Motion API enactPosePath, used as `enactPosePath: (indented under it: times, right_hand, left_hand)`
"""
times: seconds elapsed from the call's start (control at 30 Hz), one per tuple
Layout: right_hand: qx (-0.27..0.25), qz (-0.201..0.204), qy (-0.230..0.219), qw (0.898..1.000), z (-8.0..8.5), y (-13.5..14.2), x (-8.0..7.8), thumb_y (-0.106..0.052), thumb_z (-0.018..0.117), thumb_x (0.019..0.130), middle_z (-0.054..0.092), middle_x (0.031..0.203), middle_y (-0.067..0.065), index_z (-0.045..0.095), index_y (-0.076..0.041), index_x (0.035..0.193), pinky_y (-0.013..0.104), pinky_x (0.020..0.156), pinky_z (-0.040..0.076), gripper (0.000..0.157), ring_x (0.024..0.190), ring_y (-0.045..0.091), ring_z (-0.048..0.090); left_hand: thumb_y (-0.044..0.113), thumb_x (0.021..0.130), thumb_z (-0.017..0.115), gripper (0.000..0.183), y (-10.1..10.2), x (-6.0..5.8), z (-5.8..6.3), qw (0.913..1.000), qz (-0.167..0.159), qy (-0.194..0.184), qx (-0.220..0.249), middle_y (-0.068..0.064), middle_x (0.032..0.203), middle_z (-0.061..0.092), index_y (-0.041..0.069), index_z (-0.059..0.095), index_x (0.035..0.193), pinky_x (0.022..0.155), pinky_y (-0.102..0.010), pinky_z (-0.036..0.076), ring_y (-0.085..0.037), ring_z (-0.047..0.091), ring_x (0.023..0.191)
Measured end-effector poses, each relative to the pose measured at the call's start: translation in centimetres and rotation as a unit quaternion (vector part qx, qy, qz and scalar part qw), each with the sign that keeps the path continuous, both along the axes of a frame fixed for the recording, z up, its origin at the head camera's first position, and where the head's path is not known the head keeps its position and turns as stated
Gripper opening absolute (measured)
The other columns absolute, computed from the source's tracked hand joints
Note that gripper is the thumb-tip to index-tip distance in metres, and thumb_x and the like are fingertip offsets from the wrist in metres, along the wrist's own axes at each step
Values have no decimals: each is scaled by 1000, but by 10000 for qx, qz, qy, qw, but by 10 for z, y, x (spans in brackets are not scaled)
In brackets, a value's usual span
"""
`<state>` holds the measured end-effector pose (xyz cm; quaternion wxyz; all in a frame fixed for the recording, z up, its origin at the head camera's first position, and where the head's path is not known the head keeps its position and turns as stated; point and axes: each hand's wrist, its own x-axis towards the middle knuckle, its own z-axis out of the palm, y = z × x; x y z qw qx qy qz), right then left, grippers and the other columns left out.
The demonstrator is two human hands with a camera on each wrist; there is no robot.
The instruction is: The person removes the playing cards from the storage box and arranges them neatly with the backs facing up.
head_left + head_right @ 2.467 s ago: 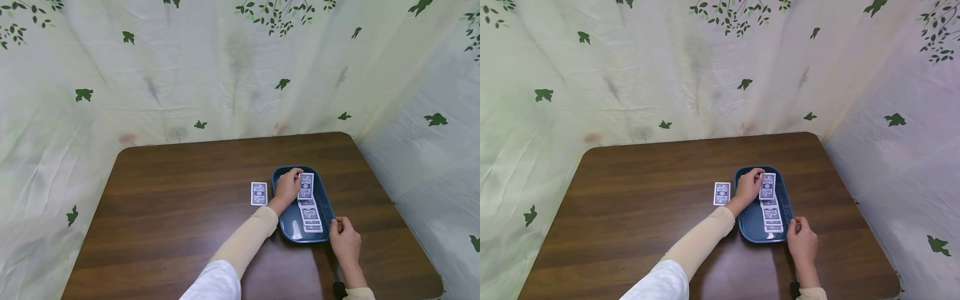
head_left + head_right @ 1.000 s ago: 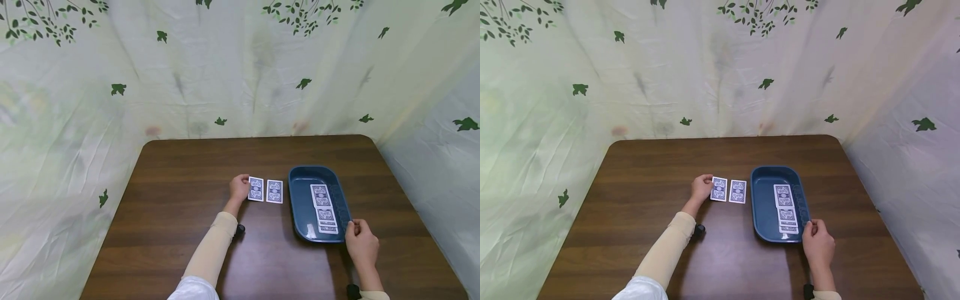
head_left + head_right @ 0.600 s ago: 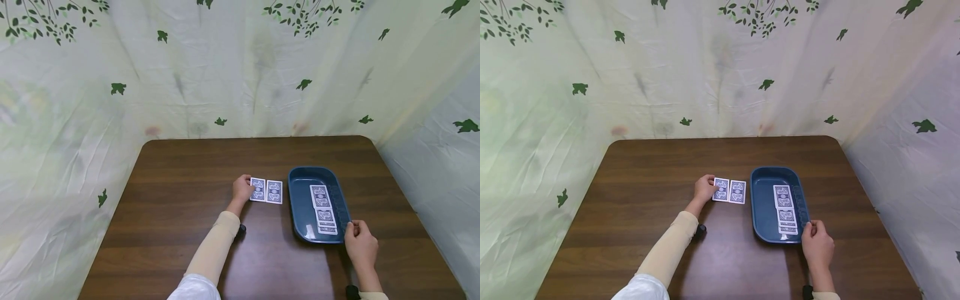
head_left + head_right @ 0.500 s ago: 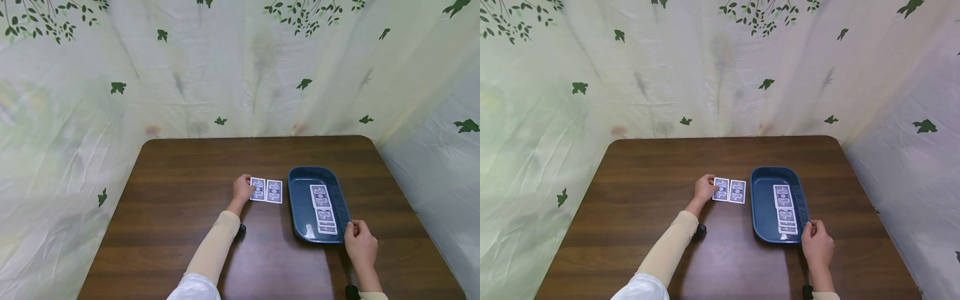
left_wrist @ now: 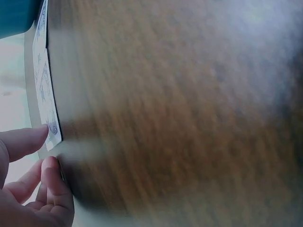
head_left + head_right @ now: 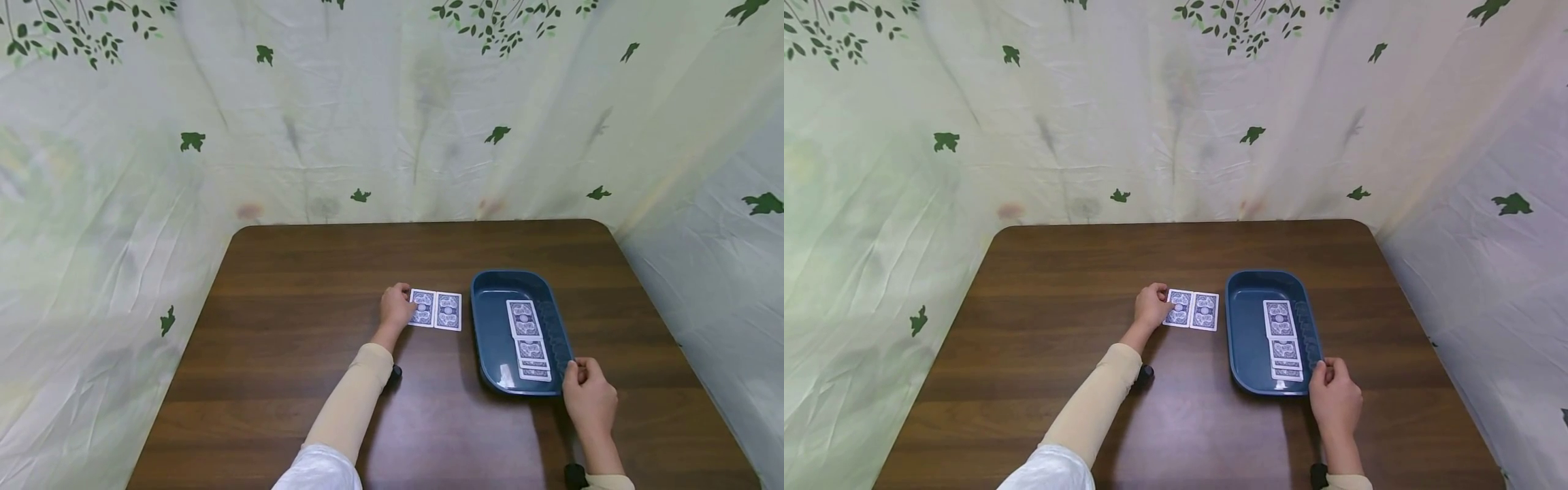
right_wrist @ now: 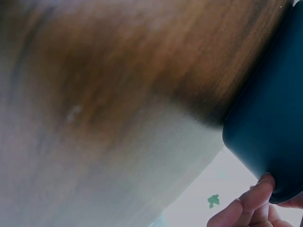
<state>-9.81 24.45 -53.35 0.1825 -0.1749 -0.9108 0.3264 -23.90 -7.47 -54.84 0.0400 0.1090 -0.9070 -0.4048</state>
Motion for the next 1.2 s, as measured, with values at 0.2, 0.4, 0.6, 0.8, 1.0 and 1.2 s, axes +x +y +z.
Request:
enactPosePath:
  times: [0.2,0.4,0.6,0.8,1.0,1.2]
  right_hand:
    - [10,62,150,9999,-1,2,0,-16,52,95,58,68,12,62,3,95,47,58,37,22,63,38,54]
    - [-16,56,114,9999,-1,2,1,-17,51,95,58,68,11,62,3,95,46,57,36,22,63,37,54]
    - [-23,35,23,10000,0,2,1,-17,51,96,58,69,11,62,4,96,44,58,36,23,63,36,53]
    - [-38,23,-16,10000,1,2,1,-17,51,97,58,69,11,62,4,97,44,58,36,24,64,35,53]
    - [-25,23,-27,10000,0,2,1,-17,51,97,57,69,11,62,4,96,44,58,36,24,64,35,53]
    - [-46,20,-66,10000,0,1,0,-17,51,97,57,69,11,62,4,97,43,58,36,24,64,35,53]
  left_hand:
    - [2,75,77,40,0,0,-2,9999,18,47,-127,-14,89,64,-3,66,113,81,-40,46,-30,59,89]
    - [2,75,77,40,0,0,-2,9999,22,10,-127,-14,91,64,-2,66,113,81,-40,46,-30,60,90]
    - [2,76,76,38,2,3,-3,9998,14,30,-179,-15,91,63,-2,66,113,81,-40,46,-31,60,90]
    - [3,77,75,37,3,5,-3,9997,36,69,-241,-14,91,62,-2,66,112,79,-40,47,-30,60,88]
    - [8,81,73,34,5,5,1,10000,83,33,-40,-13,90,62,-2,66,113,79,-40,46,-29,59,87]
    - [10,83,70,35,15,0,15,9989,-141,169,408,-10,92,63,0,66,116,79,-39,46,-27,58,87]
